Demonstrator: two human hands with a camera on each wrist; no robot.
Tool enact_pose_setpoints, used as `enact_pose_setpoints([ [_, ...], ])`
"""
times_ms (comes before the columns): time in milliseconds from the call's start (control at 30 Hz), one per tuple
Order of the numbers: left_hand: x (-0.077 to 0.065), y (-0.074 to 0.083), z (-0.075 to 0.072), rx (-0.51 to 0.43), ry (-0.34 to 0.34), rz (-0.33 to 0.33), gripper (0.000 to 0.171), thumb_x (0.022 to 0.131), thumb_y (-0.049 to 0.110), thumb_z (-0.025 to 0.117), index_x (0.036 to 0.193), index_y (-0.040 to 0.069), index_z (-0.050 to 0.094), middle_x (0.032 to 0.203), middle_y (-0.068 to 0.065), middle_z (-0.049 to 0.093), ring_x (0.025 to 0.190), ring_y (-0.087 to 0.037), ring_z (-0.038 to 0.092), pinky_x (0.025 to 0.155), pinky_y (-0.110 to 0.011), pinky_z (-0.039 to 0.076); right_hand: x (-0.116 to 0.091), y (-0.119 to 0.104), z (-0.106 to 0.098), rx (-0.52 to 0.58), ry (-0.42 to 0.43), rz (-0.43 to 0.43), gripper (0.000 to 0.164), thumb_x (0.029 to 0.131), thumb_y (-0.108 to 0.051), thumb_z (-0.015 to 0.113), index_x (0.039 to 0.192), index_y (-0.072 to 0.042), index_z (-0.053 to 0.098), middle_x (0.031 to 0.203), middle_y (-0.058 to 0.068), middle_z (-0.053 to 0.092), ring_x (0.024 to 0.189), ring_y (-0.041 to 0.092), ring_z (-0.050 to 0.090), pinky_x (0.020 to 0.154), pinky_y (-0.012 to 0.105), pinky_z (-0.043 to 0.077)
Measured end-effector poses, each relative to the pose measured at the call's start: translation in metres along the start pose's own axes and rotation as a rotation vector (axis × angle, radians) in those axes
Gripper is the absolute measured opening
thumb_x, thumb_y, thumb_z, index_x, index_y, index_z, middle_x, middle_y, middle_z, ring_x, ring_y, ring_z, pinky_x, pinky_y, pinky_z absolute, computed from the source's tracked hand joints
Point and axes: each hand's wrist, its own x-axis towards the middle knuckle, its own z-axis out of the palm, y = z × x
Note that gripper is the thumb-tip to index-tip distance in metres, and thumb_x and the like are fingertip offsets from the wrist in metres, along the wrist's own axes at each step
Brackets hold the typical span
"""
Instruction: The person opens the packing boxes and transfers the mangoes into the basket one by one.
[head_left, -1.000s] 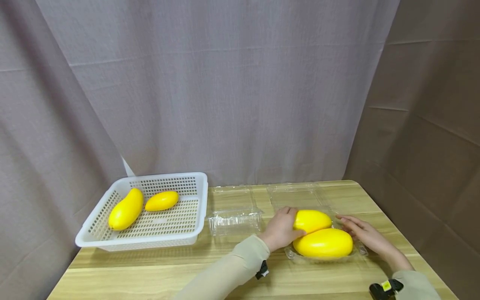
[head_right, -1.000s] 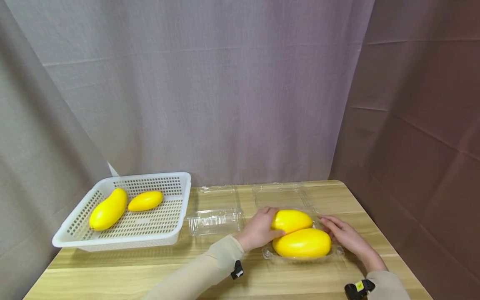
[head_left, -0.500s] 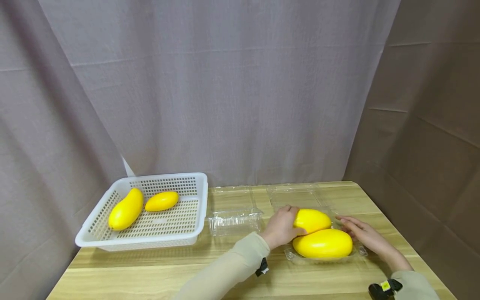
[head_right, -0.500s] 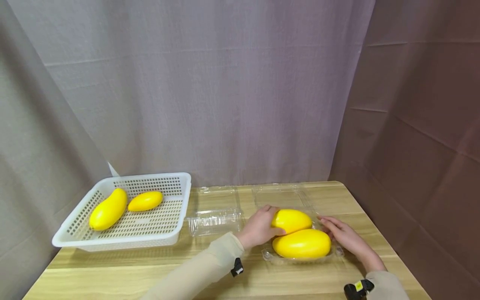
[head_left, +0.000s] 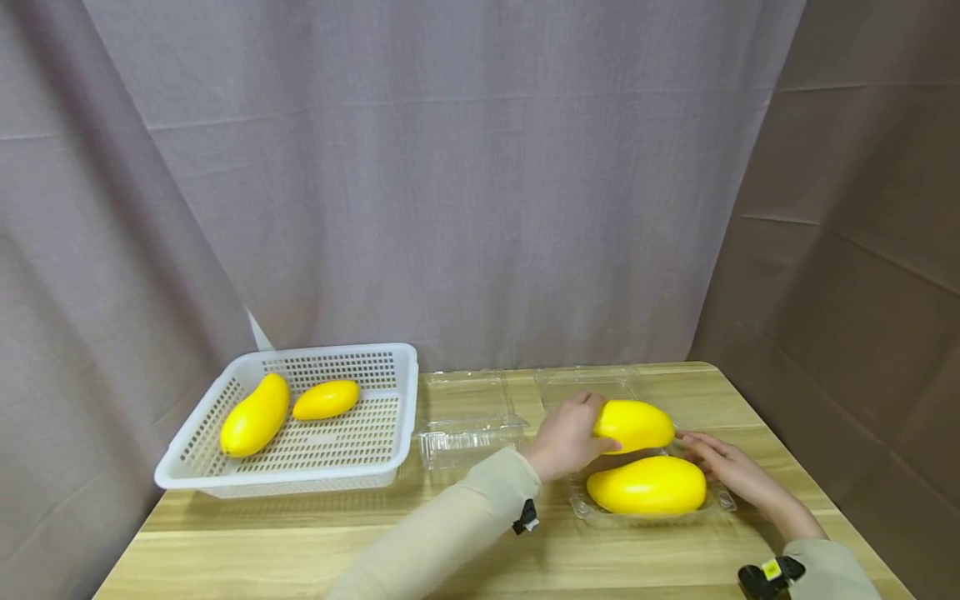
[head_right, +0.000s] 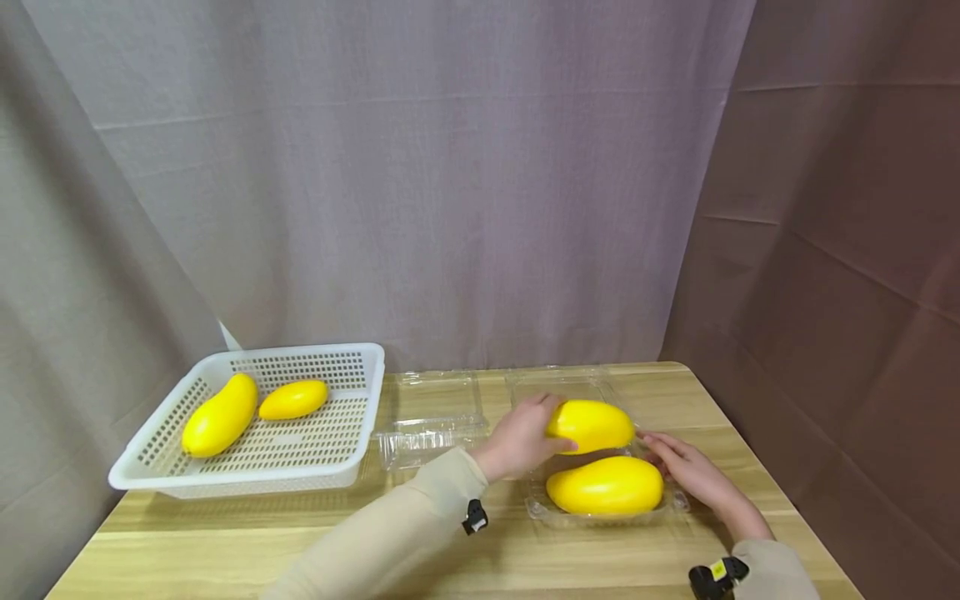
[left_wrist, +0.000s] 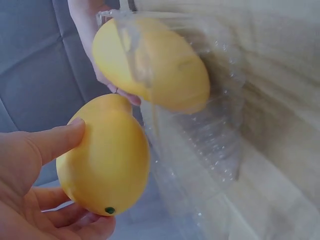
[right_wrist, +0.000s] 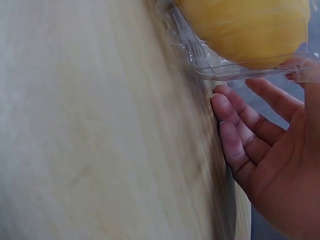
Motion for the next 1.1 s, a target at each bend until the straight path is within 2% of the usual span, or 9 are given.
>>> enact_pose_setpoints([
  [200, 0.004, 0.000, -0.014, -0.007, 0.001, 0.005, 0.065, 0.088, 0.042, 0.078, 0.141, 0.012, 0.056, 0.131, -0.002, 0.062, 0.109, -0.011, 0.062, 0.088, -0.020, 0.052, 0.003, 0.001, 0.000, -0.015, -0.009, -0.008, 0.067, 0.110, -0.044, 0.031, 0.152, 0.009, 0.032, 0.130, 0.031, 0.058, 0.107, 0.035, 0.064, 0.083, 0.041, 0.056],
  [333, 0.008, -0.002, -0.030, -0.034, 0.019, 0.027, 0.068, 0.087, 0.039, 0.079, 0.143, 0.008, 0.054, 0.135, -0.006, 0.061, 0.117, -0.016, 0.061, 0.098, -0.023, 0.049, 0.003, 0.001, 0.000, -0.016, -0.005, -0.011, 0.066, 0.110, -0.044, 0.032, 0.151, 0.008, 0.033, 0.132, 0.033, 0.056, 0.109, 0.038, 0.063, 0.084, 0.040, 0.056],
  [467, 0.011, -0.007, -0.050, -0.039, 0.045, 0.052, 0.069, 0.087, 0.035, 0.080, 0.143, 0.005, 0.053, 0.136, -0.008, 0.060, 0.119, -0.019, 0.059, 0.101, -0.024, 0.047, 0.004, 0.001, 0.000, -0.013, 0.003, -0.006, 0.068, 0.110, -0.045, 0.033, 0.151, 0.010, 0.033, 0.132, 0.032, 0.056, 0.112, 0.039, 0.062, 0.083, 0.038, 0.056],
  [700, 0.007, -0.022, -0.090, -0.003, 0.072, 0.072, 0.068, 0.088, 0.036, 0.079, 0.144, 0.006, 0.052, 0.136, -0.008, 0.060, 0.119, -0.019, 0.059, 0.100, -0.028, 0.048, 0.004, 0.002, 0.001, -0.012, 0.006, 0.000, 0.069, 0.110, -0.046, 0.032, 0.151, 0.009, 0.033, 0.133, 0.032, 0.056, 0.112, 0.037, 0.062, 0.085, 0.039, 0.056],
  [933, -0.001, -0.043, -0.135, 0.021, 0.101, 0.047, 0.070, 0.088, 0.034, 0.079, 0.145, 0.005, 0.050, 0.137, -0.009, 0.059, 0.121, -0.022, 0.057, 0.104, -0.033, 0.046, 0.003, 0.003, 0.002, 0.004, -0.003, -0.017, 0.066, 0.110, -0.042, 0.034, 0.149, 0.011, 0.035, 0.132, 0.034, 0.056, 0.111, 0.039, 0.063, 0.087, 0.046, 0.057],
  [1100, -0.012, -0.062, -0.168, 0.008, 0.116, -0.002, 0.070, 0.088, 0.031, 0.079, 0.145, 0.003, 0.049, 0.138, -0.012, 0.057, 0.121, -0.025, 0.057, 0.106, -0.038, 0.046, 0.003, 0.003, 0.000, 0.004, 0.010, -0.021, 0.061, 0.111, -0.038, 0.034, 0.143, 0.013, 0.042, 0.127, 0.029, 0.059, 0.107, 0.033, 0.063, 0.084, 0.041, 0.058],
])
